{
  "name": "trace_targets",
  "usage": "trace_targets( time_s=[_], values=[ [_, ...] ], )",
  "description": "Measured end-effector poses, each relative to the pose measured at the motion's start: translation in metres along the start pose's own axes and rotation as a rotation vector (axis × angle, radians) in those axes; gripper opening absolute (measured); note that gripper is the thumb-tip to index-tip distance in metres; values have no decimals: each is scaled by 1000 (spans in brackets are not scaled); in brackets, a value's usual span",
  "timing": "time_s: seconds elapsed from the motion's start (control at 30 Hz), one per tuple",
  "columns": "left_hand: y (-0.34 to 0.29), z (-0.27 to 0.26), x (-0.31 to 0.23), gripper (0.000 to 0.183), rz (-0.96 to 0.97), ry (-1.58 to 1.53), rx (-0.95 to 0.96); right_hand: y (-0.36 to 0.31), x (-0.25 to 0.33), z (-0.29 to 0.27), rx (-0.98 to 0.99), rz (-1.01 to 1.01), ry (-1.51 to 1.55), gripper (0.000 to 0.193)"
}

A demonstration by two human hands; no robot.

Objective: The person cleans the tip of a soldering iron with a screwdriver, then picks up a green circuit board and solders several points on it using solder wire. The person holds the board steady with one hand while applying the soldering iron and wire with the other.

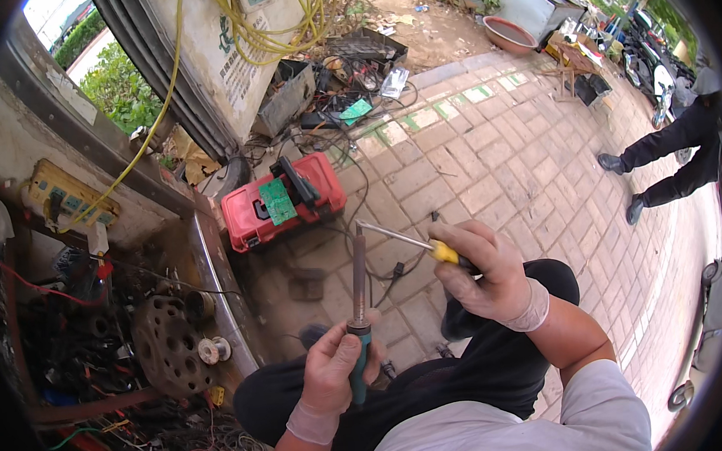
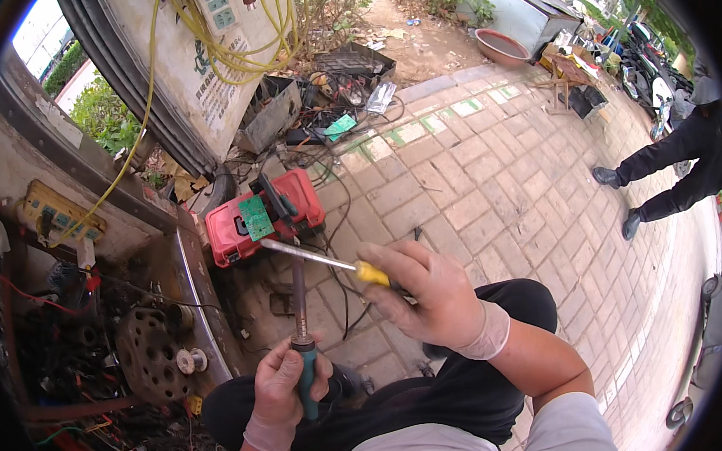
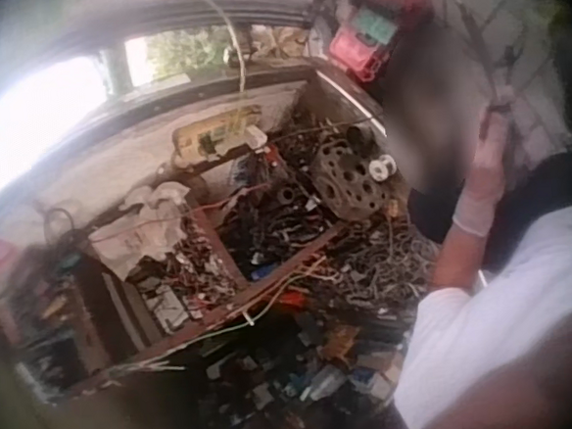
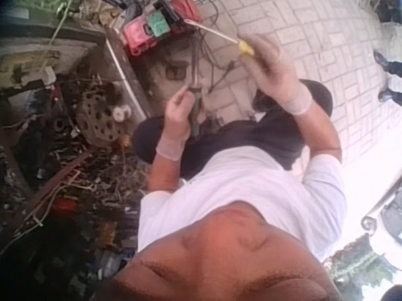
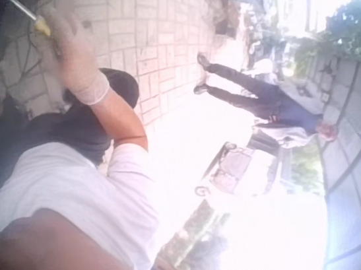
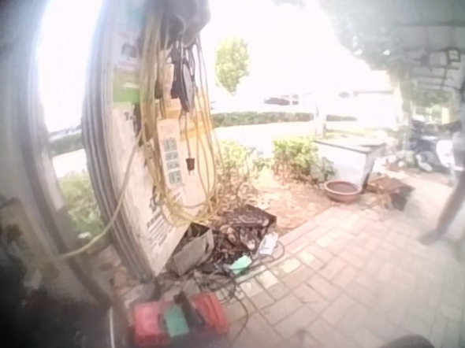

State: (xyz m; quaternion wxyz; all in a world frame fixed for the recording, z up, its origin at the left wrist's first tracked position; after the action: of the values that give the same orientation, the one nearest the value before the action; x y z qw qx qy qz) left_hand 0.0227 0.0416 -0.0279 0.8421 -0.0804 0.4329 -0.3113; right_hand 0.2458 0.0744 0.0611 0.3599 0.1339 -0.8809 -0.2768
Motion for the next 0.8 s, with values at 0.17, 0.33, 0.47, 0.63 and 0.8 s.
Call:
trace_targets(
  time_s=[0.17, 0.33, 0.47, 0.63, 0.8],
  values=[
    [1, 1, 0, 47, -9, -16, 2, 3, -6, 9, 99, 66, -123, 42],
    [1, 0, 0, 47, 10, 15, -9, 3, -4, 8, 27, 5, -51, 40],
    [1, 0, -1, 47, 13, 27, -10, 3, -3, 4, -29, -32, 13, 43],
    [0, 1, -1, 47, 11, 29, -15, 2, -3, 5, 24, -2, -48, 43],
    [-1, 0, -2, 47, 12, 43, -26, 4, 5, -5, -127, -91, 189, 43]
  ],
)
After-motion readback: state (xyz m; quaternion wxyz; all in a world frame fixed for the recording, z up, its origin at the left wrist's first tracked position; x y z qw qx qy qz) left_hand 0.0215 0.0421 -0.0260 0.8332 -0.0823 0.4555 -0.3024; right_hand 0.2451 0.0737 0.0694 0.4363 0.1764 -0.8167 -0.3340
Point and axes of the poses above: each hand's wrist, its own y-axis towards the middle knuckle, its own z-axis out of the palm, x = y × z, the point moved 5 cm from there along y, towards the middle knuckle, and after that the axes turned 7 degrees about -x, right-handed, at the moved point
